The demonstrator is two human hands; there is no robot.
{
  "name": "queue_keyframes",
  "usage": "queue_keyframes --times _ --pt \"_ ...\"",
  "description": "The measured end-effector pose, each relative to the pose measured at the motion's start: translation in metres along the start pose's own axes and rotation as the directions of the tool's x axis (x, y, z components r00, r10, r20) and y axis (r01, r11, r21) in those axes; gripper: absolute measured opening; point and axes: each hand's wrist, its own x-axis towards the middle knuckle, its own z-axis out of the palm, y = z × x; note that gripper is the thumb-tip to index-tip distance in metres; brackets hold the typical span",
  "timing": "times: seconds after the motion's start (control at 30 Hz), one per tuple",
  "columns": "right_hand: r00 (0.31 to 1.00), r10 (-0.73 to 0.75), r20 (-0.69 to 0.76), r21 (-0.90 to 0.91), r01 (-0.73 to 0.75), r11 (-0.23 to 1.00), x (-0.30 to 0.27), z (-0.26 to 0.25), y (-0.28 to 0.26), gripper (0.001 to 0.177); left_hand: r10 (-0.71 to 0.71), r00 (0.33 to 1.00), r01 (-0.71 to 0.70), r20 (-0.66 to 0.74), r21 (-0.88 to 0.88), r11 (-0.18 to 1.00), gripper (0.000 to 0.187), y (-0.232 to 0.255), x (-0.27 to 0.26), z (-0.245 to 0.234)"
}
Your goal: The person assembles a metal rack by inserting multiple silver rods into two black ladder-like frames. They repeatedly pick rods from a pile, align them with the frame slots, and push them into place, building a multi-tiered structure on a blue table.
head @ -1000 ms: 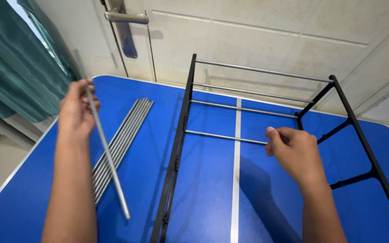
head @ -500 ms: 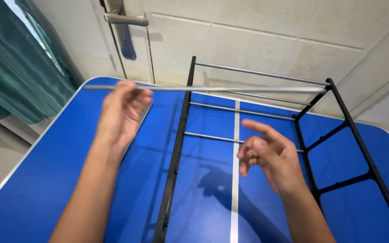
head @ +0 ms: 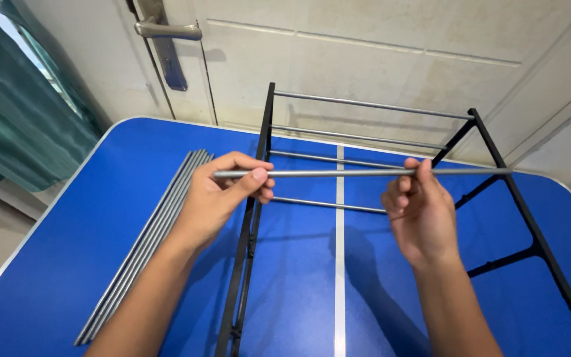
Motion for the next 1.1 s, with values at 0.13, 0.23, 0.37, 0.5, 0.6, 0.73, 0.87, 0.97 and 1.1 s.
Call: queue_keyframes --times 0.13,0.23,0.37,0.5,0.6,0.73,0.87,0.97,1.1 --pt "0.988 -0.138 -0.073 -0.466 0.089 0.88 -0.001 0.006 0.001 0.039 0.064 0.992 -0.047 -0.113 0.142 0.989 0.022 -0.004 -0.003 0.002" --pt "0.961 -0.154 -0.229 -0.871 -0.132 0.473 -0.009 0.019 -0.003 0.045 0.113 0.982 -0.087 -0.152 0.172 0.981 0.022 -0.001 -0.003 0.003" --pt "0.753 -0.547 0.366 -0.923 0.367 -0.113 -0.023 0.043 0.007 0.018 0.165 0.974 -0.13 -0.154 0.215 0.968 0.02 0.006 -0.005 0.008" --pt "0.577 -0.434 0.692 -0.716 0.627 -0.308 -0.017 0.051 0.015 0.034 0.278 0.96 -0.255 0.014 0.448 0.857 0.019 0.02 -0.013 0.016" --pt "0.678 -0.377 0.632 -0.757 0.644 -0.111 -0.01 0.047 0.028 0.027 0.365 0.915 -0.394 0.172 0.571 0.72 0.019 0.028 -0.017 0.025" --pt "0.822 -0.256 0.509 -0.838 0.541 0.069 -0.001 0.027 0.037 0.017 0.378 0.868 -0.496 0.323 0.6 0.628 0.031 0.029 -0.02 0.025" --pt "0.792 -0.275 0.546 -0.832 0.552 -0.063 0.014 0.0 0.033 0.013 0.496 0.835 -0.546 0.237 0.46 0.7 0.045 0.007 -0.014 0.003" --pt "0.739 -0.268 0.618 -0.785 0.596 -0.169 0.025 -0.019 0.027 0.014 0.469 0.853 -0.32 -0.23 0.478 0.818 0.038 -0.035 -0.003 -0.012" --pt "0.759 -0.208 0.617 -0.78 0.555 -0.29 0.032 -0.033 0.037 0.019 0.382 0.853 -0.269 -0.355 0.327 0.906 0.031 -0.103 0.026 -0.021"
